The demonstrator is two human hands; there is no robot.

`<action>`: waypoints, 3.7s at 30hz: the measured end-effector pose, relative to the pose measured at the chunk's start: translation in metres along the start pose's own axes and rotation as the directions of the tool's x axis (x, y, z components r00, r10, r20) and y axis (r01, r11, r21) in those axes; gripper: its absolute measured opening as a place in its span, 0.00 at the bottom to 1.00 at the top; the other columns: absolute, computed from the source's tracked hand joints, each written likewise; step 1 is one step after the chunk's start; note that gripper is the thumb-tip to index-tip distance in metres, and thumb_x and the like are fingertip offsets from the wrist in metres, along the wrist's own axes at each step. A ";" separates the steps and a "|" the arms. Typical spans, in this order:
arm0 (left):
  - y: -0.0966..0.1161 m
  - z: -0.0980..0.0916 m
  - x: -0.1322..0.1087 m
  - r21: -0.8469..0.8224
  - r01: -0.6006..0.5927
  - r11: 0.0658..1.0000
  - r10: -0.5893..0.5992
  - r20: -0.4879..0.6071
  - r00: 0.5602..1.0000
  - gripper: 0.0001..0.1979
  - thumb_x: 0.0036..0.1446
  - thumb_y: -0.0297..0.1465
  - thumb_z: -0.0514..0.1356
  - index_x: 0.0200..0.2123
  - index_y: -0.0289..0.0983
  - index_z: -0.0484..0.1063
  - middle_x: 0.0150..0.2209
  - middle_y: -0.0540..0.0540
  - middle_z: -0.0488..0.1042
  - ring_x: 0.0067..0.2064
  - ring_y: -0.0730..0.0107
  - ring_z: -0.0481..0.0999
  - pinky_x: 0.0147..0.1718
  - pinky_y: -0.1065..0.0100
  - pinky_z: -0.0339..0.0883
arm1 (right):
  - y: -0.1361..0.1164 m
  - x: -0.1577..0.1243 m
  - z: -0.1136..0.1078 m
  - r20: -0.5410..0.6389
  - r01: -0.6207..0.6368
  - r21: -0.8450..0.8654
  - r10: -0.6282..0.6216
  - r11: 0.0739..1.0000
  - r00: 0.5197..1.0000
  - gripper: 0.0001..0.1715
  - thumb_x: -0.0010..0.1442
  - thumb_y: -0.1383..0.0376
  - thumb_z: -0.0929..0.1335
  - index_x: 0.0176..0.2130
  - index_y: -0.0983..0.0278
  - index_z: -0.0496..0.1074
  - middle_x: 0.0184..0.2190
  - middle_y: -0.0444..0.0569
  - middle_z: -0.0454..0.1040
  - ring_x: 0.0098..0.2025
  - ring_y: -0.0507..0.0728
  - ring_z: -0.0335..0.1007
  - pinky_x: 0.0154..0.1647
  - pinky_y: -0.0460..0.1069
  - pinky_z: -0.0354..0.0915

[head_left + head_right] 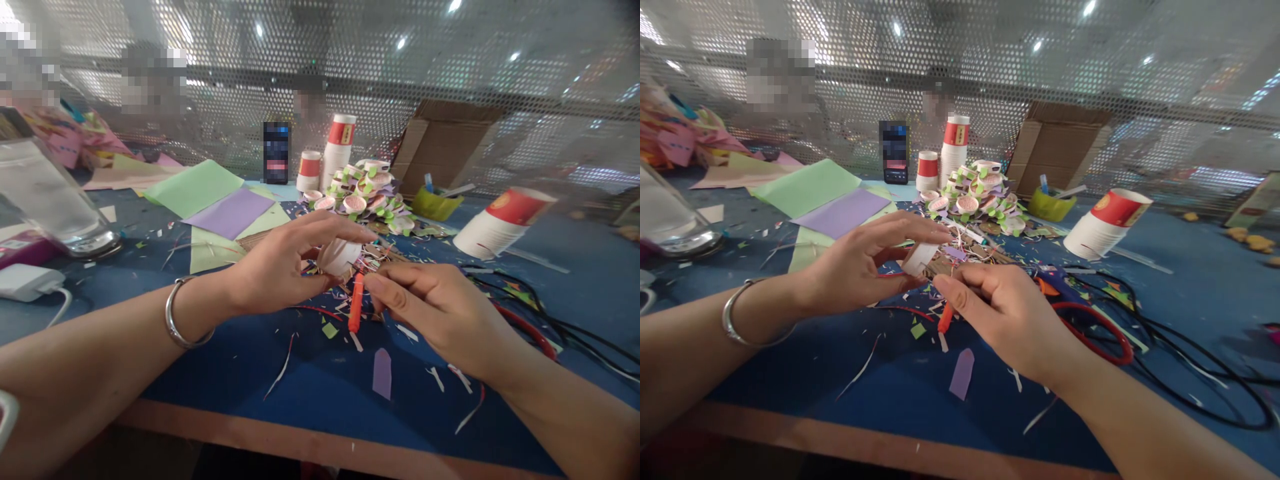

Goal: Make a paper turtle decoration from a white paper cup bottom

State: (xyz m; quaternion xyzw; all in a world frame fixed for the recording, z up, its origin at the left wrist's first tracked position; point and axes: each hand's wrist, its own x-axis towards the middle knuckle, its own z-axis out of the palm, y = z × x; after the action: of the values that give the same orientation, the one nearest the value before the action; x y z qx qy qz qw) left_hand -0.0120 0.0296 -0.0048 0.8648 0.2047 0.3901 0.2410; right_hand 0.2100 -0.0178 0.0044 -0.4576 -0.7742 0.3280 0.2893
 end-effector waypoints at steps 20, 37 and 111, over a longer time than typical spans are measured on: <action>-0.006 0.003 -0.002 0.015 0.037 0.999 -0.036 -0.026 0.999 0.28 0.52 0.18 0.62 0.56 0.40 0.70 0.52 0.41 0.72 0.54 0.60 0.74 0.42 0.67 0.78 | 0.001 0.002 -0.003 0.028 -0.015 -0.012 0.015 1.000 0.999 0.29 0.68 0.47 0.63 0.24 0.63 0.70 0.17 0.38 0.51 0.19 0.48 0.46 0.19 0.48 0.45; -0.002 0.000 0.000 0.082 -0.028 0.996 0.029 -0.006 1.000 0.29 0.50 0.16 0.60 0.56 0.38 0.71 0.55 0.40 0.73 0.57 0.61 0.72 0.47 0.66 0.74 | -0.002 0.001 -0.003 0.001 0.049 -0.105 -0.049 0.993 0.999 0.29 0.69 0.49 0.62 0.23 0.62 0.63 0.19 0.39 0.54 0.22 0.48 0.50 0.22 0.48 0.50; 0.029 0.007 0.004 -0.488 0.816 0.310 -0.430 0.694 0.578 0.09 0.59 0.34 0.58 0.31 0.33 0.71 0.20 0.48 0.76 0.15 0.78 0.63 0.10 0.80 0.51 | 0.002 0.004 0.001 0.033 -0.075 0.434 0.068 0.898 0.997 0.14 0.60 0.57 0.74 0.29 0.63 0.72 0.18 0.37 0.62 0.18 0.45 0.50 0.15 0.43 0.43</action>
State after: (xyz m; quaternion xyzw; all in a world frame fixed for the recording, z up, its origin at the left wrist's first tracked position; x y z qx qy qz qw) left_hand 0.0006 0.0070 0.0107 0.5746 0.2838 0.1004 0.7611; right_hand 0.2086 -0.0136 0.0025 -0.4068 -0.6666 0.5068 0.3652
